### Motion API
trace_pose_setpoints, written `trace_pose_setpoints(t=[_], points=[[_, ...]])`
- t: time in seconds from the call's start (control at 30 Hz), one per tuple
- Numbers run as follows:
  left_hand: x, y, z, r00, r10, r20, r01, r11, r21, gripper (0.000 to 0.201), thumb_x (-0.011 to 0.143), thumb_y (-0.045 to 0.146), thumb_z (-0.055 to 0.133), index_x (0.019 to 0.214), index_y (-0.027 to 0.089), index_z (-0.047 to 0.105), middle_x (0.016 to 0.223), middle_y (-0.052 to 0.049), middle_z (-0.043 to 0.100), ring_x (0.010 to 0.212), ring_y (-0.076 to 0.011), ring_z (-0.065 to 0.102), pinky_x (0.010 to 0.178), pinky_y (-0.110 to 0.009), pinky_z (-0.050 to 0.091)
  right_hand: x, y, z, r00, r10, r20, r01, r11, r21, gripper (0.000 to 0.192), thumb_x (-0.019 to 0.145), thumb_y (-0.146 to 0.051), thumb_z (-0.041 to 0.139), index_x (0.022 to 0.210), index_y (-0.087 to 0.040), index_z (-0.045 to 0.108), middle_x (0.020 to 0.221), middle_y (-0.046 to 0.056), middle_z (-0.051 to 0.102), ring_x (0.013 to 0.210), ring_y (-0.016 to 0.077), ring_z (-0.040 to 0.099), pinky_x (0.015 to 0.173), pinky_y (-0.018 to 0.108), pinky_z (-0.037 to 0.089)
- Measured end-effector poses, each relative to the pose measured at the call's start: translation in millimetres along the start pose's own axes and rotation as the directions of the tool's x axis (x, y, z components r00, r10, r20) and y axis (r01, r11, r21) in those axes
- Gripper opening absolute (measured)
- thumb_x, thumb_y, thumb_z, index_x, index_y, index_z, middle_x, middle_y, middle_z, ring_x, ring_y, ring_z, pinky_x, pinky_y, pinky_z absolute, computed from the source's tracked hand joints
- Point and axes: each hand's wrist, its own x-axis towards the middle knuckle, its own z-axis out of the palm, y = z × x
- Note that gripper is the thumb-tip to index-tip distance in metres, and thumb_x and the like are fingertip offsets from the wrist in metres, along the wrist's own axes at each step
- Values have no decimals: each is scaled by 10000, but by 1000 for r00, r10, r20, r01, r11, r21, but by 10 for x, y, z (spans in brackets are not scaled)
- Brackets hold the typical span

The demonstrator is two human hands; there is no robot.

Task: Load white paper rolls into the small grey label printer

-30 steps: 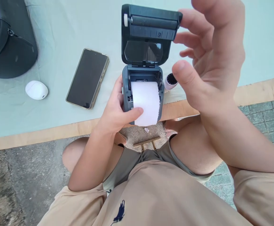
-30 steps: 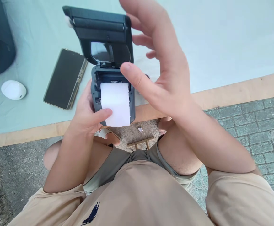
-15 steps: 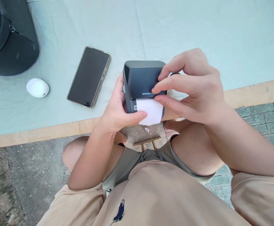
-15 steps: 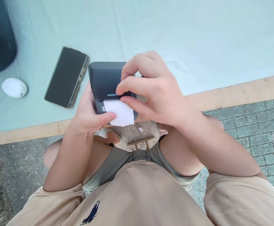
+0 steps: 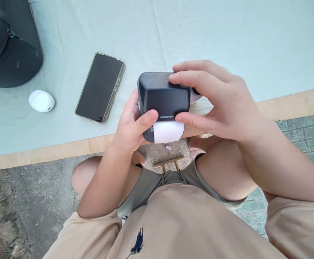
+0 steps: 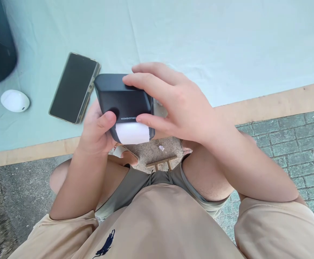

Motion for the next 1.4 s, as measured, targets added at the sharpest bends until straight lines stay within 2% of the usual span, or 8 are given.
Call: trace_pose_setpoints(t=[0.37, 0.47, 0.6, 0.7, 0.8, 0.97, 1.1, 1.4], points=[[-19, 45, 29, 1000, -6, 10, 7, 1000, -29, 433, 896, 383, 647, 1264, 170, 562, 1109, -99, 669, 1074, -261, 704, 650, -209, 565, 46, -43, -25, 991, 101, 90, -97, 994, -41, 500, 924, -440, 563, 1370, -227, 490, 1450, 75, 499, 1321, 178, 547, 998, 362, 541], [-14, 43, 18, 1000, -16, 11, 16, 999, -42, 405, 895, 348, 648, 1253, 178, 566, 1165, -103, 669, 1124, -269, 692, 669, -212, 576, 62, -61, -36, 985, 131, 114, -127, 991, -47, 484, 917, -425, 565, 1358, -245, 476, 1437, 63, 498, 1287, 175, 551, 943, 358, 540], [7, 7, 16, 1000, -18, 6, 19, 996, -90, 451, 889, 431, 673, 1266, 210, 560, 1251, -99, 669, 1341, -303, 578, 929, -320, 619, 60, -44, -31, 988, 116, 100, -113, 993, -42, 466, 922, -388, 552, 1355, -234, 481, 1450, 58, 489, 1311, 155, 537, 1015, 357, 534], [22, -13, 47, 998, -1, -62, -8, 990, -143, 439, 949, 548, 543, 1213, 205, 613, 1271, -88, 679, 1452, -282, 474, 1168, -411, 508, 37, -11, -12, 999, 44, -11, -45, 996, -73, 374, 969, -367, 452, 1300, -225, 553, 1457, 47, 504, 1359, 169, 525, 1119, 405, 494], [29, -4, 85, 993, 15, -118, -31, 991, -134, 410, 1014, 488, 429, 1124, 183, 680, 1226, -77, 711, 1510, -254, 401, 1252, -435, 425, 12, -2, 6, 998, 2, -66, -9, 993, -114, 358, 988, -322, 403, 1290, -225, 566, 1401, 40, 563, 1317, 159, 569, 1089, 413, 509], [45, 25, 94, 990, 37, -135, -55, 989, -135, 394, 1037, 424, 400, 1070, 177, 706, 1121, -50, 745, 1508, -232, 414, 1272, -443, 401, -3, -26, 8, 999, 42, 27, -40, 997, -69, 475, 947, -409, 509, 1388, -234, 493, 1480, 37, 500, 1365, 151, 537, 1114, 384, 525], [53, 27, 75, 993, 15, -118, -31, 991, -131, 387, 1040, 399, 392, 1067, 189, 716, 1012, -43, 757, 1457, -222, 488, 1251, -412, 427, -10, -41, -10, 998, -18, 59, 22, 997, -69, 565, 927, -441, 553, 1433, -224, 429, 1530, 38, 442, 1426, 155, 484, 1179, 393, 489], [74, -16, 57, 981, -7, -196, -16, 993, -119, 365, 1013, 475, 449, 1107, 216, 688, 1055, -23, 733, 1435, -244, 512, 1208, -435, 470, 91, -55, -19, 994, 13, 105, -13, 1000, 7, 566, 921, -438, 544, 1435, -232, 429, 1535, 37, 416, 1447, 148, 438, 1195, 341, 471]])
